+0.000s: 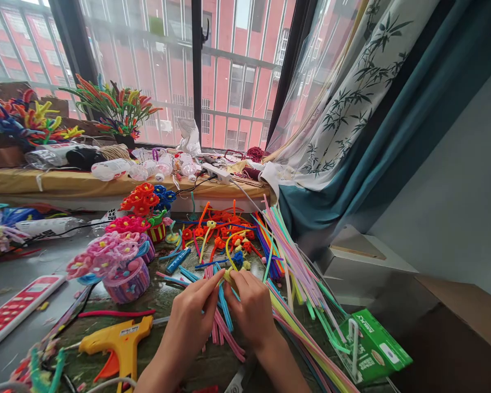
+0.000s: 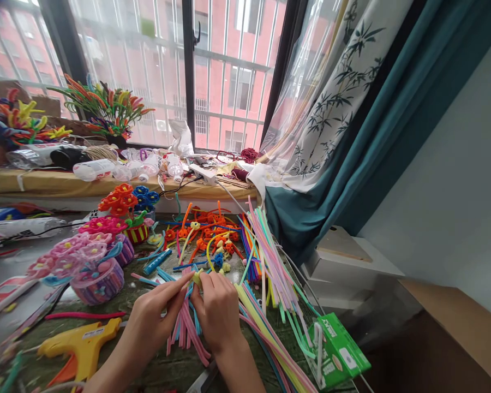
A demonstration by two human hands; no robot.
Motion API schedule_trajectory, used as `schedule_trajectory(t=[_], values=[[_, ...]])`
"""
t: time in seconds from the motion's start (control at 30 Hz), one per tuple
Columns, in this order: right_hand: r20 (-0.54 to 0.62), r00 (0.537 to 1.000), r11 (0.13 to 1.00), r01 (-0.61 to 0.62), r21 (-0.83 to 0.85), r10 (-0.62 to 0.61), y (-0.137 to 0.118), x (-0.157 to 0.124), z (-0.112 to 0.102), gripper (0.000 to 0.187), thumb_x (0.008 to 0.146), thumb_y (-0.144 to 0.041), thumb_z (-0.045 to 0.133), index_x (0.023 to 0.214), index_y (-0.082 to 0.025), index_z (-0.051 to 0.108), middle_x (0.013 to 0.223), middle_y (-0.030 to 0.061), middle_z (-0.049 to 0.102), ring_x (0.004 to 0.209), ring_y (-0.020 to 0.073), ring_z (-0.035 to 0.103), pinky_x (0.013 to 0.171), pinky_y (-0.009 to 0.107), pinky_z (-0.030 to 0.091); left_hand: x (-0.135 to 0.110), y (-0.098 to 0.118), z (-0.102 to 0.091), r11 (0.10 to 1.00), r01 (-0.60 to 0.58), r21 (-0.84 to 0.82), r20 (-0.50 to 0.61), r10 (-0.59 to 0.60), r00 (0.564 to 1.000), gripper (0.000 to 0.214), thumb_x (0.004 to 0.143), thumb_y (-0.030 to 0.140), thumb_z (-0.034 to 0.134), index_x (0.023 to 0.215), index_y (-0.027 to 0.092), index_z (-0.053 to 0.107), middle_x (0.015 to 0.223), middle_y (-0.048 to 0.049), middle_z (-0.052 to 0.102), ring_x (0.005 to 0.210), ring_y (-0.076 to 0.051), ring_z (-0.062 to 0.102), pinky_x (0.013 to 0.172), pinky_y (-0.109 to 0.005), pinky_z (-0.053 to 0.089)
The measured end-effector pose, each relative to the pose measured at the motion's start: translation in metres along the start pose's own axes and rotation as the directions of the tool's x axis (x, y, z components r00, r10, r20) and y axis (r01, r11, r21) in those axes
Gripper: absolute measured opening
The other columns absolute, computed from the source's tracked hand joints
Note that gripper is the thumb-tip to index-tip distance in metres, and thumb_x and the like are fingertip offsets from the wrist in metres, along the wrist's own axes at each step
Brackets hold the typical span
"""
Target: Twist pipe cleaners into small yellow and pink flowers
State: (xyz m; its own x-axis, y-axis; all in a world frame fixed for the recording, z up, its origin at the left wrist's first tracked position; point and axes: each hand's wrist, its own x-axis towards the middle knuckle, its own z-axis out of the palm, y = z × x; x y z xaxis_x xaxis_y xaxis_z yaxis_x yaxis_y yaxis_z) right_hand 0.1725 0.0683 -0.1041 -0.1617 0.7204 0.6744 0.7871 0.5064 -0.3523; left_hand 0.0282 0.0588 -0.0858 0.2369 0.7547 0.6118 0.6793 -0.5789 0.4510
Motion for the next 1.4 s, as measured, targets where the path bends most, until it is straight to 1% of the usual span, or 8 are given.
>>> schedule_trajectory(t=[0.33, 0.6, 0.73, 1.07, 1.2, 1.27, 1.33, 1.4], values=[[0.056, 0.998, 0.999, 0.039, 0.005, -0.039, 0.000, 0.002, -0.005, 0.037, 0.102, -0.029, 0.029, 0.077, -0.018, 0.054, 0.070, 0.0035, 0.059, 0.065, 0.0182, 0.057, 0.059, 0.028, 0.035, -0.001, -0.001, -0.002, 0.999, -0.036, 0.038, 0.052, 0.034, 0.998, 0.038, 0.088, 0.015, 0.041, 0.114, 0.017, 0.069, 0.068, -0.0048, 0.065, 0.061, -0.017, 0.063, 0.059, -0.024, 0.050], [0.090, 0.992, 0.993, 0.092, -0.069, -0.085, 0.003, 0.003, -0.004, 0.036, 0.102, -0.026, 0.029, 0.077, -0.018, 0.055, 0.068, 0.0036, 0.060, 0.062, 0.0178, 0.058, 0.058, 0.028, 0.035, 0.003, 0.003, -0.003, 1.000, 0.007, -0.015, 0.064, -0.006, 0.998, 0.038, 0.086, 0.015, 0.041, 0.108, 0.017, 0.072, 0.066, -0.0055, 0.069, 0.051, -0.015, 0.060, 0.051, -0.021, 0.046], [0.099, 0.991, 0.992, 0.098, -0.082, -0.089, 0.004, 0.004, -0.007, 0.033, 0.101, -0.023, 0.032, 0.079, -0.018, 0.056, 0.070, 0.0036, 0.061, 0.064, 0.0185, 0.059, 0.059, 0.028, 0.034, 0.004, 0.007, -0.002, 0.996, 0.077, -0.046, 0.073, -0.074, 0.995, 0.037, 0.086, 0.016, 0.041, 0.105, 0.018, 0.073, 0.060, -0.0025, 0.069, 0.043, -0.012, 0.052, 0.047, -0.020, 0.043], [0.144, 0.986, 0.996, 0.088, -0.028, -0.083, 0.007, 0.004, -0.009, 0.029, 0.099, -0.022, 0.036, 0.080, -0.018, 0.057, 0.072, 0.0026, 0.062, 0.067, 0.0179, 0.060, 0.060, 0.028, 0.035, 0.006, 0.009, -0.005, 0.988, 0.124, -0.094, 0.144, -0.110, 0.983, 0.034, 0.084, 0.020, 0.046, 0.106, 0.012, 0.071, 0.052, 0.0022, 0.063, 0.045, -0.011, 0.056, 0.049, -0.019, 0.042], [0.166, 0.982, 0.994, 0.100, -0.033, -0.093, 0.008, 0.005, -0.010, 0.026, 0.098, -0.021, 0.038, 0.081, -0.019, 0.057, 0.073, 0.0027, 0.063, 0.069, 0.0176, 0.060, 0.061, 0.028, 0.036, 0.007, 0.004, 0.001, 0.995, 0.099, -0.017, 0.146, -0.095, 0.985, 0.032, 0.088, 0.023, 0.046, 0.109, 0.016, 0.069, 0.058, 0.0004, 0.068, 0.050, -0.014, 0.062, 0.051, -0.021, 0.045], [0.184, 0.978, 0.993, 0.111, -0.047, -0.101, 0.008, 0.005, -0.010, 0.026, 0.098, -0.022, 0.040, 0.079, -0.019, 0.057, 0.073, 0.0027, 0.063, 0.068, 0.0175, 0.061, 0.060, 0.028, 0.036, 0.008, 0.003, 0.000, 0.997, 0.059, 0.048, 0.099, -0.064, 0.993, 0.031, 0.089, 0.024, 0.046, 0.110, 0.018, 0.068, 0.071, -0.0037, 0.072, 0.060, -0.017, 0.066, 0.057, -0.024, 0.049], [0.194, 0.976, 0.992, 0.110, -0.059, -0.097, 0.008, 0.005, -0.010, 0.025, 0.097, -0.021, 0.041, 0.077, -0.019, 0.056, 0.072, 0.0024, 0.063, 0.068, 0.0172, 0.061, 0.060, 0.027, 0.036, 0.005, 0.008, -0.009, 0.999, 0.013, 0.044, 0.035, -0.015, 0.999, 0.030, 0.090, 0.026, 0.047, 0.110, 0.019, 0.068, 0.091, -0.0079, 0.073, 0.076, -0.020, 0.068, 0.068, -0.028, 0.053], [0.197, 0.976, 0.993, 0.104, -0.060, -0.091, 0.008, 0.005, -0.010, 0.024, 0.096, -0.018, 0.041, 0.077, -0.019, 0.056, 0.072, 0.0023, 0.063, 0.068, 0.0166, 0.061, 0.061, 0.026, 0.036, -0.004, 0.018, -0.025, 0.997, -0.024, -0.072, -0.021, 0.022, 1.000, 0.026, 0.091, 0.025, 0.048, 0.107, 0.022, 0.068, 0.102, -0.0073, 0.071, 0.089, -0.020, 0.067, 0.078, -0.030, 0.053]])
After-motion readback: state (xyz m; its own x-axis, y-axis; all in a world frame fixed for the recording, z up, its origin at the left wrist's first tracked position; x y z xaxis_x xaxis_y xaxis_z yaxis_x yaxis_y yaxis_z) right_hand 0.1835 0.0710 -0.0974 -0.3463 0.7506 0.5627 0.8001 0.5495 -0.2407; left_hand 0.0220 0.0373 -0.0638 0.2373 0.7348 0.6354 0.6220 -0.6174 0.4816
